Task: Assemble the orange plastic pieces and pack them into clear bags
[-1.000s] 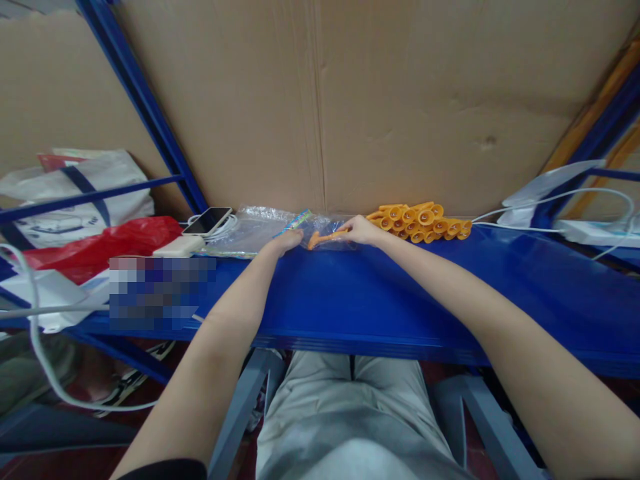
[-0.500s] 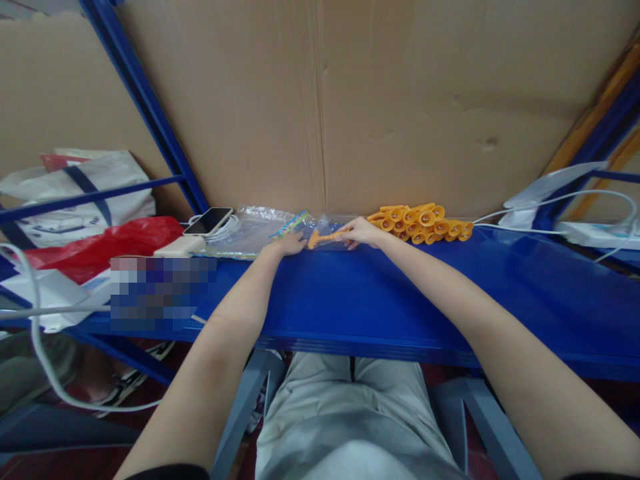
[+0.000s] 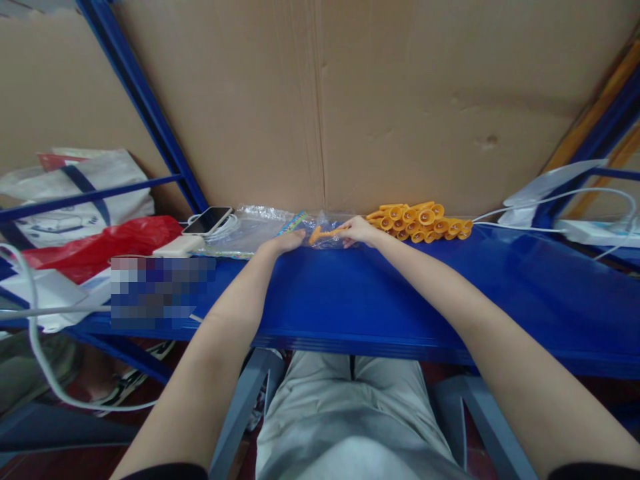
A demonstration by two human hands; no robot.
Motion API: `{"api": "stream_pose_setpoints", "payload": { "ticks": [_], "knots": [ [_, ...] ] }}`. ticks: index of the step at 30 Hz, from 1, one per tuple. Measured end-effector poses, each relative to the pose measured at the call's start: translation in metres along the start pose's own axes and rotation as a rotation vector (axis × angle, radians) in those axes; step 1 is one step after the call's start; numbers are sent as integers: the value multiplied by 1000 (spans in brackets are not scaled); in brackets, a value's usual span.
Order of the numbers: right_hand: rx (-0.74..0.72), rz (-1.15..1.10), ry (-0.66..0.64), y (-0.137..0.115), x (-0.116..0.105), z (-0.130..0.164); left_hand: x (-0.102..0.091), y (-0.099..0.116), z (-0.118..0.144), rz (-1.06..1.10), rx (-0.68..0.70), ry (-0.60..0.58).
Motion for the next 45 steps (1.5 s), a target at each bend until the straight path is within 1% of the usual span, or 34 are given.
{"api": "stream_pose_setpoints", "payload": {
  "ticks": [3,6,8,12,15,17,20,23,25,27,28,31,33,35,37,39,41,43,45],
  "knots": [
    [30,-85,-6,4,0,-3,-7,0,-3,-46,18,77],
    [31,-149,-84,9,-2,-2,-11,0,-4,-95,32,133],
    [22,-141,-122,12,-7,-1,-13,-5,-4,-119,-18,195],
    [4,-159,-79,14,-16,2,-23,-20,2,-123,-196,359],
    [2,-169,-59,14,-15,3,-28,-27,6,-85,-282,390],
    [10,-165,-63,13,-13,4,-30,-29,8,-29,-289,399],
    [46,-193,-92,9,-10,8,-32,-28,7,79,-258,406],
    [88,-223,-165,4,-8,15,-31,-26,4,197,-242,403],
    [102,-196,-203,2,-9,19,-30,-27,2,309,-246,390],
    [108,-139,-199,2,-11,20,-28,-27,0,418,-256,364],
    [107,-111,-177,3,-13,20,-27,-27,-1,452,-260,352],
    [103,-61,-74,8,-19,16,-25,-27,-2,452,-265,322],
    [125,-43,-46,11,-20,15,-24,-26,-2,397,-254,308],
    [146,-36,-71,12,-18,16,-22,-24,-1,359,-236,288],
    [146,-66,-141,11,-13,18,-20,-22,0,354,-214,260],
    [140,-118,-210,9,-7,21,-18,-19,1,368,-195,244],
    [136,-162,-241,9,-4,21,-18,-17,1,406,-188,241],
    [122,-183,-186,10,-5,16,-16,-16,-1,465,-195,235],
    [100,-201,-90,13,-9,10,-13,-16,-3,519,-196,207]
  ]
}}
Point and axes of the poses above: each hand's wrist, its own z-axis away from the middle knuckle, its own x-axis out of the palm, y = z × x, the point moved 6 cm from there along -z, towards the middle knuckle, and after that the axes turned 3 degrees about -x, right-handed, at the moved point
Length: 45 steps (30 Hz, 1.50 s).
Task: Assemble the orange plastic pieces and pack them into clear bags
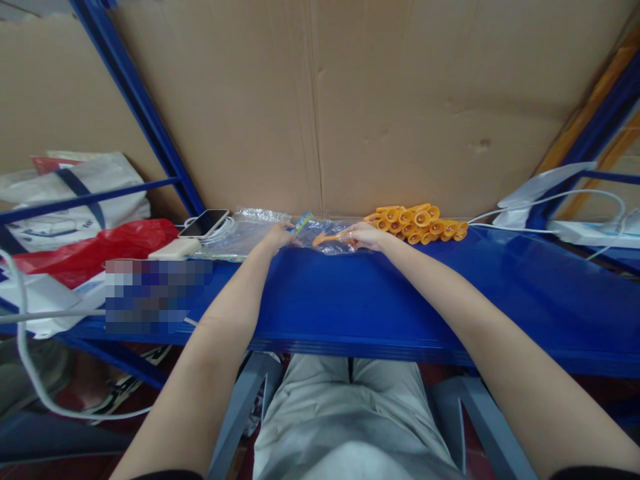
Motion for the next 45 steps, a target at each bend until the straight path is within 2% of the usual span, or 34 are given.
{"api": "stream_pose_setpoints", "payload": {
  "ticks": [3,9,12,15,17,22,32,36,42,45],
  "knots": [
    [-55,-48,75,-1,-6,-5,6,-1,-2,47,-6,-69],
    [-36,-63,-169,-4,8,3,8,4,2,224,10,-91],
    [-34,-48,-139,-3,13,3,11,6,6,291,-19,-138],
    [-71,-9,-59,-3,17,-1,11,7,8,264,-18,-138],
    [-102,24,-49,-3,20,-3,11,7,8,240,-10,-139],
    [-177,84,-139,-5,28,-3,14,7,8,259,-19,-209],
    [-185,234,-240,-6,31,2,17,5,9,281,-59,-279],
    [-165,255,-289,-4,30,4,14,3,10,262,-82,-238],
    [-169,361,-159,-3,5,1,10,-4,6,184,-146,-174],
    [-154,460,-146,-2,1,0,10,-5,4,173,-143,-156]
  ]
}}
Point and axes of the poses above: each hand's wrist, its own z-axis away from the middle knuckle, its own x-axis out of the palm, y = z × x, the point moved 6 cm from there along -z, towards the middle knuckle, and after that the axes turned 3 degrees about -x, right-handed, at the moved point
